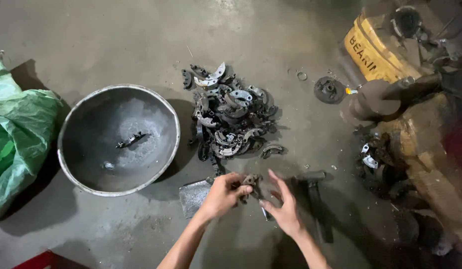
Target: Sorting and repairing motorcycle brake shoes using pliers and a hammer
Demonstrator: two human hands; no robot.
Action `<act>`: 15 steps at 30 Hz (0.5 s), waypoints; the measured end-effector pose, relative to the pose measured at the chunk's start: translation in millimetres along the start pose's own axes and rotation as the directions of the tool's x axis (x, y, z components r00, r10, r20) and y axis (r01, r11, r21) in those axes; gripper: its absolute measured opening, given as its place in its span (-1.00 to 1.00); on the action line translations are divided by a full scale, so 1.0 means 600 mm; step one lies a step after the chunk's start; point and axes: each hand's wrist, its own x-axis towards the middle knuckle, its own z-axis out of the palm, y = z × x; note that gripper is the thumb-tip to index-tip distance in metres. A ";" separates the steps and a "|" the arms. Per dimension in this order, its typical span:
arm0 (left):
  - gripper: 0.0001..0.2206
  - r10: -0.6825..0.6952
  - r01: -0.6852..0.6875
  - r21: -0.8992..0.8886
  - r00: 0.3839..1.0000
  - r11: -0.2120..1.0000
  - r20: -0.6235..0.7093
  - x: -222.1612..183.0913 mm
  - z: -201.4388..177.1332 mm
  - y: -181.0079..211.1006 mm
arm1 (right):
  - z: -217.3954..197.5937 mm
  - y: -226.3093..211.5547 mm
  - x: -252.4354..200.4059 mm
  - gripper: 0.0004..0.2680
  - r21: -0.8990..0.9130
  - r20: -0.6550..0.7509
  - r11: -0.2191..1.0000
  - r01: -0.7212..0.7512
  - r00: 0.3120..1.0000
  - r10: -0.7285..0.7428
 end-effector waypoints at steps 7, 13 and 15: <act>-0.80 -0.005 0.093 -0.520 0.986 0.849 0.167 -0.059 -0.021 0.026 | -0.011 -0.107 0.015 -0.64 0.459 0.179 0.872 -0.170 0.979 0.096; -0.74 -0.018 0.141 -0.719 0.984 0.681 0.175 -0.088 -0.001 -0.019 | -0.017 -0.115 0.004 -0.67 0.285 0.145 0.945 -0.160 0.982 0.123; -0.74 0.015 0.134 -0.770 0.983 0.623 0.183 -0.095 0.005 -0.035 | -0.029 -0.132 0.002 -0.66 0.287 0.172 0.945 -0.159 0.979 0.112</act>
